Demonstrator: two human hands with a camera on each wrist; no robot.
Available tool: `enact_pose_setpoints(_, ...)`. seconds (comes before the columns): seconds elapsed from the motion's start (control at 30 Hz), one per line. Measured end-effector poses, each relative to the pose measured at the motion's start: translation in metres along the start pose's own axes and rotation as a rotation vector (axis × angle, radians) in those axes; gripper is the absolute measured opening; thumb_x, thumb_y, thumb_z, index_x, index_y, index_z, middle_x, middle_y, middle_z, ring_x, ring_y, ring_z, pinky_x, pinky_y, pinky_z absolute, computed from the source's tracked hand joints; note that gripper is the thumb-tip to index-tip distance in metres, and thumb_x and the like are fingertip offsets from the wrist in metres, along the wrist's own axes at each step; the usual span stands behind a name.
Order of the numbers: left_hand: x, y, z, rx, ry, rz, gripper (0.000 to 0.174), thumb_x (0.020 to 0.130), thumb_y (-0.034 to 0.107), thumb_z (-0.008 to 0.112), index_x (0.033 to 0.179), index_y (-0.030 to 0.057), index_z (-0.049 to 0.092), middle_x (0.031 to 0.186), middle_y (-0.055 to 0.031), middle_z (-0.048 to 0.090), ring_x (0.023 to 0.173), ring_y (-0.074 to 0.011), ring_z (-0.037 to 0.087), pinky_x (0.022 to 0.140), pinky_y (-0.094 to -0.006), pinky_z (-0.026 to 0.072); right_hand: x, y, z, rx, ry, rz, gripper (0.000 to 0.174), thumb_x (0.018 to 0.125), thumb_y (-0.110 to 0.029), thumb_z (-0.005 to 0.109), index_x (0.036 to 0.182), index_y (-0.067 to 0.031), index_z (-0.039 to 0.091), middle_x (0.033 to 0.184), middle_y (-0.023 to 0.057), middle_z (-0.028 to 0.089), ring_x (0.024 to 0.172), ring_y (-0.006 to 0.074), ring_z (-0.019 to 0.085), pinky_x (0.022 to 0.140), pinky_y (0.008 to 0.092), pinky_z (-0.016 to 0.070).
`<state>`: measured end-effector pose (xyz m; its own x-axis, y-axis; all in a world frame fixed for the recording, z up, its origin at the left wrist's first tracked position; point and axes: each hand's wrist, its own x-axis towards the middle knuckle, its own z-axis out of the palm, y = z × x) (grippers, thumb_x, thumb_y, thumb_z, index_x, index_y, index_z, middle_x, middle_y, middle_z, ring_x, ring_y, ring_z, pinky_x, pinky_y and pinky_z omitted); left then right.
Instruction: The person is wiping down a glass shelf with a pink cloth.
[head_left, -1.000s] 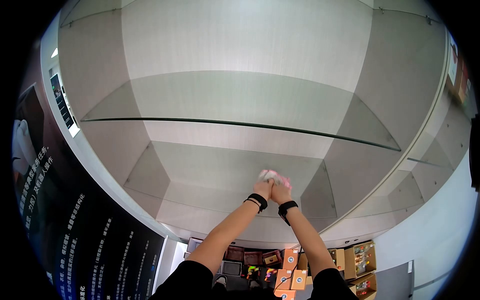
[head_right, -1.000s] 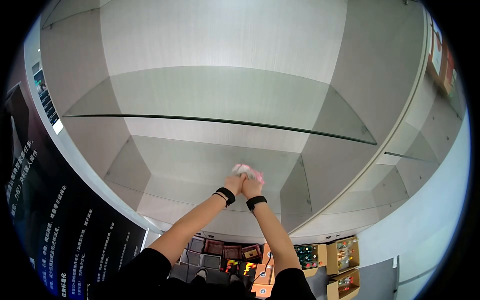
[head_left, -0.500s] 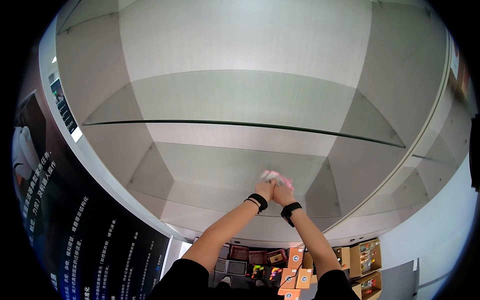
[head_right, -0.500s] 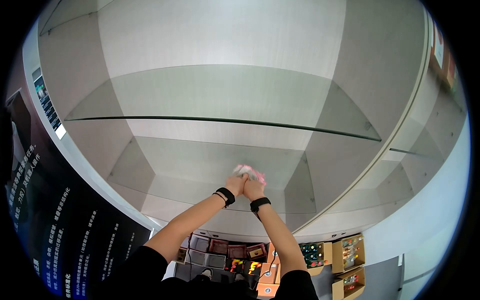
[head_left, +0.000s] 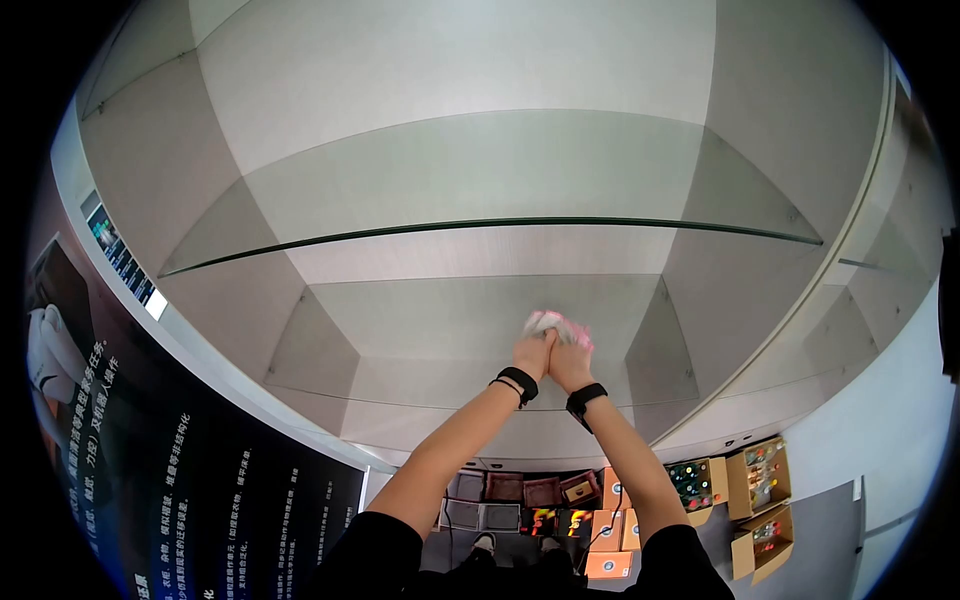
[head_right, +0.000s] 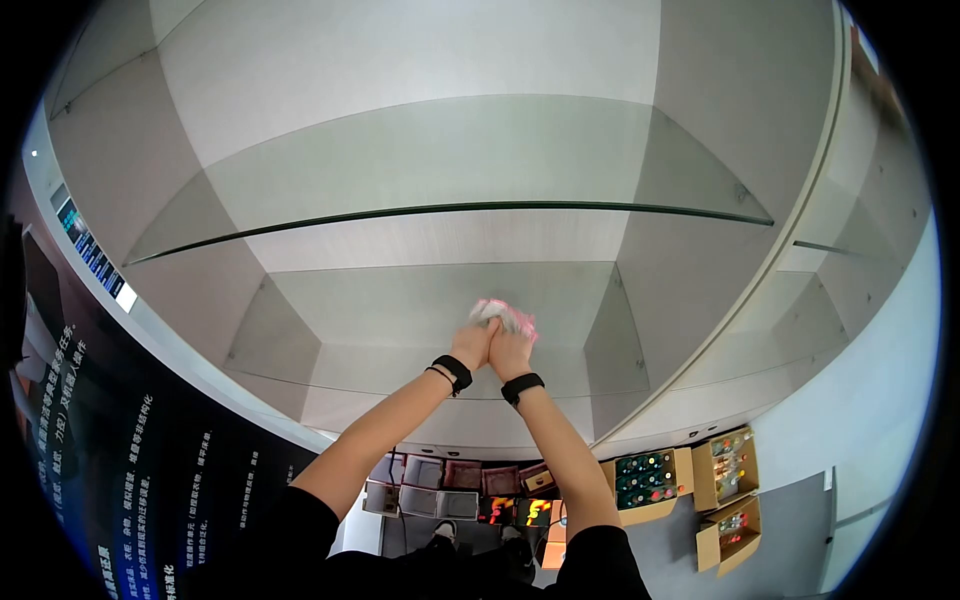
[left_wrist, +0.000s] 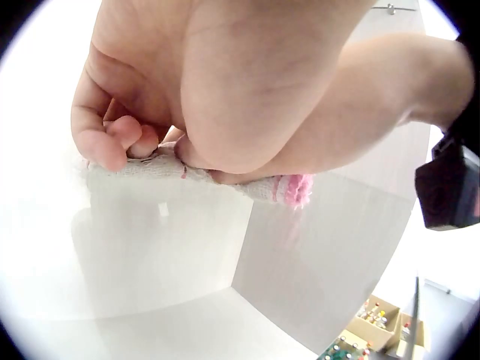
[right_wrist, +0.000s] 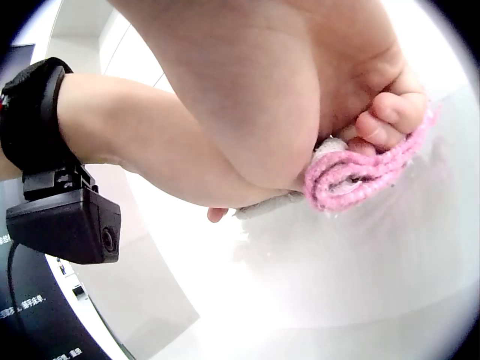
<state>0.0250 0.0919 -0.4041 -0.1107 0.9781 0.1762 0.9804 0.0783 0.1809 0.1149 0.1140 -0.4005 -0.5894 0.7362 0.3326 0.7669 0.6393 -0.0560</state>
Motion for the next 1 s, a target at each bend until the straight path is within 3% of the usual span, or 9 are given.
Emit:
enact_pose_setpoints(0.17, 0.004, 0.000, -0.003, 0.048, 0.005, 0.021, 0.022, 0.071, 0.020, 0.039, 0.091, 0.0126, 0.032, 0.067, -0.0102, 0.054, 0.063, -0.0275, 0.053, 0.051, -0.0367, 0.0416, 0.004, -0.002, -0.005, 0.065, -0.089, 0.083, 0.027, 0.068, -0.017, 0.041, 0.091, -0.0032, 0.040, 0.059, 0.0090, 0.055, 0.054, 0.0245, 0.054, 0.080, 0.0424, 0.0276)
enact_pose_setpoints(0.23, 0.003, 0.000, -0.003, 0.064, -0.009, 0.016, 0.022, 0.071, 0.021, 0.038, 0.091, 0.0130, 0.033, 0.066, -0.0099, 0.054, 0.062, -0.0274, 0.053, 0.051, -0.0364, 0.0416, 0.003, -0.004, -0.017, -0.022, -0.228, 0.063, 0.030, 0.072, -0.016, 0.036, 0.099, -0.0029, 0.037, 0.067, 0.0064, 0.057, 0.061, 0.0201, 0.056, 0.062, 0.0368, 0.0404)
enact_pose_setpoints(0.47, -0.003, 0.003, -0.008, 0.057, -0.015, -0.010, 0.024, 0.071, 0.022, 0.038, 0.094, 0.0139, 0.033, 0.066, -0.0096, 0.055, 0.061, -0.0267, 0.054, 0.050, -0.0361, 0.0418, 0.001, -0.003, -0.010, 0.015, -0.137, 0.035, 0.032, 0.068, -0.015, 0.041, 0.097, -0.0029, 0.037, 0.061, 0.0090, 0.056, 0.054, 0.0226, 0.055, 0.050, 0.0345, 0.0418)
enact_pose_setpoints(0.57, -0.005, 0.003, -0.010, 0.061, -0.037, -0.018, 0.025, 0.071, 0.022, 0.038, 0.095, 0.0140, 0.033, 0.066, -0.0094, 0.055, 0.061, -0.0265, 0.054, 0.051, -0.0357, 0.0418, -0.001, -0.006, -0.015, 0.041, -0.182, 0.055, 0.033, 0.069, -0.015, 0.040, 0.099, -0.0032, 0.036, 0.061, 0.0091, 0.056, 0.055, 0.0232, 0.055, 0.061, 0.0376, 0.0404)
enact_pose_setpoints(0.63, -0.004, 0.002, -0.010, 0.092, -0.016, 0.010, 0.025, 0.071, 0.022, 0.038, 0.093, 0.0134, 0.032, 0.066, -0.0098, 0.055, 0.061, -0.0267, 0.054, 0.051, -0.0357, 0.0416, 0.001, -0.005, -0.016, 0.029, -0.171, 0.021, 0.032, 0.069, -0.016, 0.039, 0.098, -0.0032, 0.035, 0.062, 0.0094, 0.056, 0.057, 0.0245, 0.055, 0.076, 0.0429, 0.0324)
enact_pose_setpoints(0.73, 0.000, 0.000, -0.011, 0.043, -0.037, 0.008, 0.023, 0.071, 0.021, 0.038, 0.091, 0.0130, 0.032, 0.066, -0.0103, 0.054, 0.062, -0.0273, 0.053, 0.051, -0.0360, 0.0413, 0.007, -0.003, -0.016, -0.050, -0.252, -0.020, 0.036, 0.071, -0.018, 0.036, 0.103, -0.0017, 0.033, 0.067, 0.0072, 0.057, 0.058, 0.0203, 0.056, 0.052, 0.0337, 0.0411)
enact_pose_setpoints(0.77, 0.001, 0.000, -0.011, 0.044, -0.036, 0.010, 0.023, 0.071, 0.021, 0.038, 0.091, 0.0130, 0.032, 0.066, -0.0103, 0.054, 0.062, -0.0273, 0.053, 0.051, -0.0360, 0.0413, 0.009, -0.001, -0.012, -0.050, -0.250, -0.019, 0.036, 0.071, -0.018, 0.036, 0.103, -0.0017, 0.033, 0.067, 0.0072, 0.057, 0.058, 0.0203, 0.056, 0.052, 0.0337, 0.0411)
enact_pose_setpoints(0.83, 0.004, -0.002, -0.009, 0.033, -0.024, 0.008, 0.022, 0.071, 0.021, 0.039, 0.090, 0.0128, 0.032, 0.066, -0.0108, 0.054, 0.062, -0.0283, 0.053, 0.052, -0.0368, 0.0411, 0.010, 0.000, -0.003, 0.038, -0.161, -0.007, 0.031, 0.070, -0.017, 0.038, 0.098, -0.0036, 0.033, 0.061, 0.0098, 0.056, 0.057, 0.0254, 0.054, 0.085, 0.0498, 0.0153)
enact_pose_setpoints(1.0, 0.009, -0.006, -0.008, 0.021, -0.047, 0.021, 0.023, 0.071, 0.021, 0.039, 0.091, 0.0131, 0.031, 0.066, -0.0108, 0.054, 0.061, -0.0287, 0.053, 0.051, -0.0375, 0.0411, 0.013, 0.000, 0.001, 0.047, -0.157, 0.022, 0.031, 0.069, -0.017, 0.039, 0.097, -0.0036, 0.034, 0.061, 0.0100, 0.055, 0.056, 0.0256, 0.054, 0.084, 0.0483, 0.0195)
